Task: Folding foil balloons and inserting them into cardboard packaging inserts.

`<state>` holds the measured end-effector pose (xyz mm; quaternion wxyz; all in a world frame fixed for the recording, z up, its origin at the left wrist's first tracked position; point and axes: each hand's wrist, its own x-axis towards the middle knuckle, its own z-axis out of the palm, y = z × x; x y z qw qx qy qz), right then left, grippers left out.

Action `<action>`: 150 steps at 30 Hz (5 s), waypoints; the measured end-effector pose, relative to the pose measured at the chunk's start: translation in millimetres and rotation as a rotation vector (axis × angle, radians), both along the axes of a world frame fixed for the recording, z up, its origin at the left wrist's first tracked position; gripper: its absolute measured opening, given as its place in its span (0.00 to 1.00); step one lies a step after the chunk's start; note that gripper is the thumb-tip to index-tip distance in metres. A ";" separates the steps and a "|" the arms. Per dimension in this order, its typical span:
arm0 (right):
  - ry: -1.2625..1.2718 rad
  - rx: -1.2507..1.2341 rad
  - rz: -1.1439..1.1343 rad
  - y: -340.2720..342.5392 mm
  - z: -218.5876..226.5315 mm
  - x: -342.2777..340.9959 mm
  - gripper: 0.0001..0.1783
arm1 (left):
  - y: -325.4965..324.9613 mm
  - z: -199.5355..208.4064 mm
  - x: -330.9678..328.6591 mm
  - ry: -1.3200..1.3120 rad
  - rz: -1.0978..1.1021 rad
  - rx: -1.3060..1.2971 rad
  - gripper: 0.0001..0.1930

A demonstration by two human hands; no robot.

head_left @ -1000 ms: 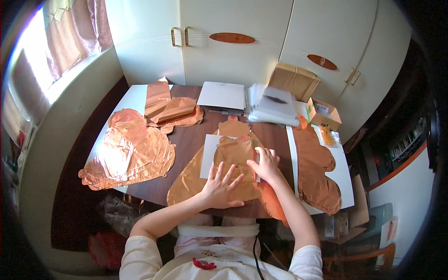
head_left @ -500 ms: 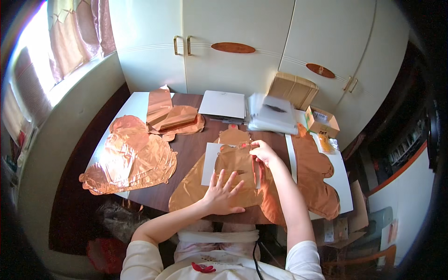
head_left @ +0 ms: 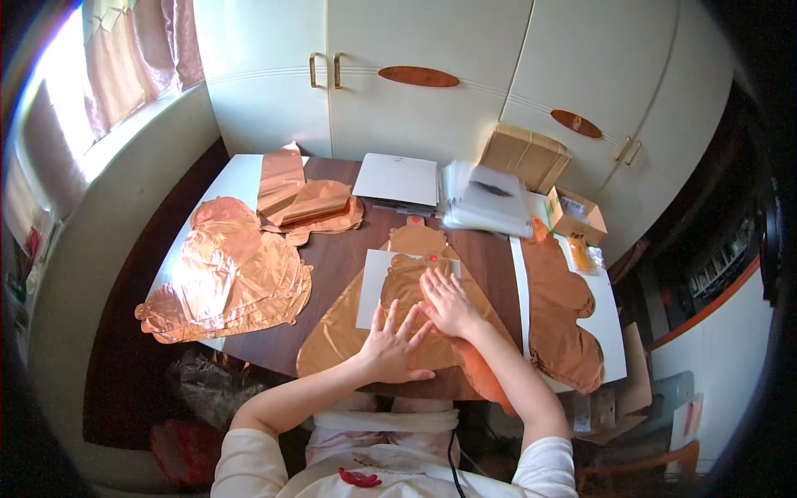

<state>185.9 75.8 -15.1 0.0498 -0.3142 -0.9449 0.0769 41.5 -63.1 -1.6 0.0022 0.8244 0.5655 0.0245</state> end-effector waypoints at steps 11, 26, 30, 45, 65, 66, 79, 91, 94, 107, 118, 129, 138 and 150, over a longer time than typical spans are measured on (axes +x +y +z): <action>-0.142 0.032 -0.194 73.0 8.4 -11.5 0.37 | -1.7 -0.2 1.0 -0.049 0.016 0.013 0.48; 0.212 -0.157 -0.366 103.0 25.2 7.3 0.10 | -2.6 2.8 2.2 -0.034 0.017 0.018 0.48; 0.331 -0.424 -0.315 102.6 31.1 9.5 0.10 | -2.8 0.5 1.0 -0.017 0.029 0.023 0.48; 1.313 -0.022 -0.486 115.9 108.3 69.2 0.06 | -1.8 -3.3 -0.6 -0.061 -0.012 0.092 0.49; 0.708 -0.277 -0.270 6.8 20.5 54.4 0.06 | -60.4 62.7 -36.8 -0.180 0.267 0.429 0.20; 0.704 -0.255 -0.257 4.4 21.7 51.9 0.06 | -57.7 59.8 -27.5 -0.167 0.206 0.403 0.22; 0.501 0.118 -0.012 33.2 21.7 6.9 0.09 | -12.9 -8.3 -2.8 -0.140 0.066 0.169 0.39; 0.236 -0.024 -0.093 48.5 29.0 -14.4 0.10 | 1.8 -1.7 4.1 -0.087 0.106 0.113 0.37; 0.422 -0.014 -0.047 68.9 11.7 -36.1 0.11 | 1.8 -5.2 7.9 -0.126 0.101 0.160 0.36; 0.374 -0.678 -0.301 120.6 -22.0 -102.8 0.15 | 2.0 -6.3 7.0 -0.096 0.100 0.155 0.38; 0.412 -0.600 -0.359 120.0 -32.9 -108.1 0.11 | 2.1 -5.3 8.1 -0.131 0.109 0.155 0.36; 0.375 -0.399 -0.409 97.3 -17.1 -108.8 0.13 | 1.9 -4.1 9.9 -0.132 0.109 0.136 0.37; 0.033 -0.157 -0.115 50.1 22.6 -92.2 0.61 | 1.4 -7.6 6.1 -0.097 0.117 0.141 0.38; 0.187 -0.114 -0.334 93.5 -4.7 -112.8 0.59 | 3.6 -3.0 7.3 -0.105 0.120 0.082 0.38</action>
